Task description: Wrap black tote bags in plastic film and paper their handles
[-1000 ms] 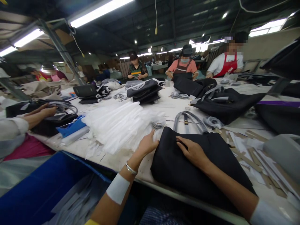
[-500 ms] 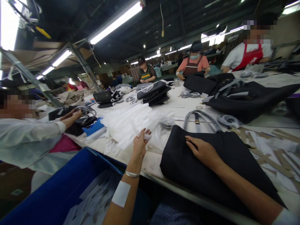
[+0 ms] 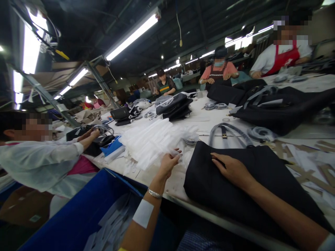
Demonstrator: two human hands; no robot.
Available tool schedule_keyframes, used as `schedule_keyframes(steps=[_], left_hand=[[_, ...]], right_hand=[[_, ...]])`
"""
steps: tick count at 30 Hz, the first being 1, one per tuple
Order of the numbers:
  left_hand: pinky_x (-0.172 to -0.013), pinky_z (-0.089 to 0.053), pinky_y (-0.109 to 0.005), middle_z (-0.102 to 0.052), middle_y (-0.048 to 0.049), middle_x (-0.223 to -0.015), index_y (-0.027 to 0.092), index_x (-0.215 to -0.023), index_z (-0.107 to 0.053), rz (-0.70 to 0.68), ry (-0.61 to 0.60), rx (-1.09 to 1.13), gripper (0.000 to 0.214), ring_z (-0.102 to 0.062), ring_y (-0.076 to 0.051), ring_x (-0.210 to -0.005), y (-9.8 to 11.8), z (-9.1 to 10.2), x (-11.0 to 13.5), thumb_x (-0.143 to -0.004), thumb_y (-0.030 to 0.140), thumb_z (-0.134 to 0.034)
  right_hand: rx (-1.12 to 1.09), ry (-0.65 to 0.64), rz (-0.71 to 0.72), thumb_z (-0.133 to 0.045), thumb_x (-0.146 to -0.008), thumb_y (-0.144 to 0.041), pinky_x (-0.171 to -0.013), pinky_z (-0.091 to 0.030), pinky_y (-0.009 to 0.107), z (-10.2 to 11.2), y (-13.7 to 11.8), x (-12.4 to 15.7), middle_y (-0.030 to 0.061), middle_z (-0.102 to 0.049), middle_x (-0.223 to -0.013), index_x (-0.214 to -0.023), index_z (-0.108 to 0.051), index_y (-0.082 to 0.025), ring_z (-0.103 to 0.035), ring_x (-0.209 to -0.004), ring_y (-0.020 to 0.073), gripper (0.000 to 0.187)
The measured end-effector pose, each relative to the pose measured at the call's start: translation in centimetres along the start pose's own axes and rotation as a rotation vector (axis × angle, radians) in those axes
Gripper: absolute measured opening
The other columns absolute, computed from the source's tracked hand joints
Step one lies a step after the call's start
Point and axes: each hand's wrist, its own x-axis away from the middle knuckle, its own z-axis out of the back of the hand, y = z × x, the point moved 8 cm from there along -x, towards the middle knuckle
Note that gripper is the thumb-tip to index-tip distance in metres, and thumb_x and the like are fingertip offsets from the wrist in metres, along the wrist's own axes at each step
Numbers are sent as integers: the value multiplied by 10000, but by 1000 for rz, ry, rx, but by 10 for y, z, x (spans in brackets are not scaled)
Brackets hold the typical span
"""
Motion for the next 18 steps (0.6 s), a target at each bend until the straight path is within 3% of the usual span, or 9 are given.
schedule_keyframes(steps=[3,8,13,18], left_hand=[[-825,-579,-348,-674,-164,-1234,143,-1115,-701,-26,6,29,428,-641,-281,-1121,2,-1,-1,-704,215,-798],[-803,-584,-335,-730,-160,-1075,111,-927,-735,-64,137,61,271,-686,-255,-1025,6,12,-7,-720,275,-792],[-776,-586,-341,-736,-179,-1060,95,-928,-701,-103,255,113,394,-727,-232,-904,12,27,-15,-760,445,-769],[-768,-589,-309,-742,-178,-1046,87,-1006,-668,-161,404,282,318,-744,-210,-864,33,45,-11,-863,370,-694]], right_hand=[[-16,15,2,-435,-964,-348,-952,-553,461,1,0,0,96,-706,-1206,-1217,-672,-166,-678,-1084,277,392],[-30,37,-2,-442,-954,-349,-938,-561,453,0,2,0,82,-718,-1181,-1203,-688,-202,-689,-1060,273,380],[-37,38,-5,-448,-951,-363,-933,-565,454,-1,5,0,83,-724,-1167,-1196,-690,-200,-692,-1052,277,381],[-26,3,-9,-432,-963,-360,-943,-558,453,-2,3,0,89,-715,-1186,-1216,-673,-185,-681,-1072,273,391]])
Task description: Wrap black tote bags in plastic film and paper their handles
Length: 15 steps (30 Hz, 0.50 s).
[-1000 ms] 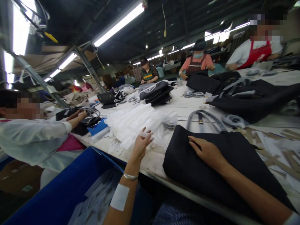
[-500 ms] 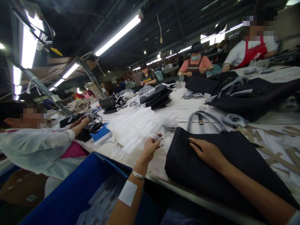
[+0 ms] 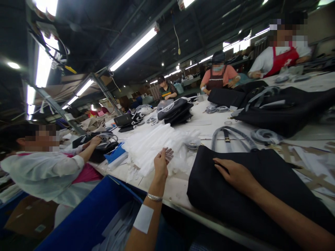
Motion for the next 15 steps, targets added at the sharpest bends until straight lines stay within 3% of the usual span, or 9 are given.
schedule_keyframes(steps=[9,15], left_hand=[[-886,-580,-334,-713,-162,-1157,119,-1081,-649,-173,70,141,221,-716,-221,-1018,72,8,4,-964,279,-551],[-937,-560,-359,-704,-141,-1186,141,-1059,-658,-216,0,148,178,-690,-236,-1087,99,-18,33,-953,251,-565]], right_hand=[[-8,35,33,-447,-957,-363,-920,-570,432,3,-5,1,79,-724,-1164,-1207,-680,-210,-689,-1049,263,375],[-1,61,75,-440,-958,-329,-933,-560,439,9,-12,1,78,-720,-1169,-1209,-680,-207,-683,-1054,264,367]])
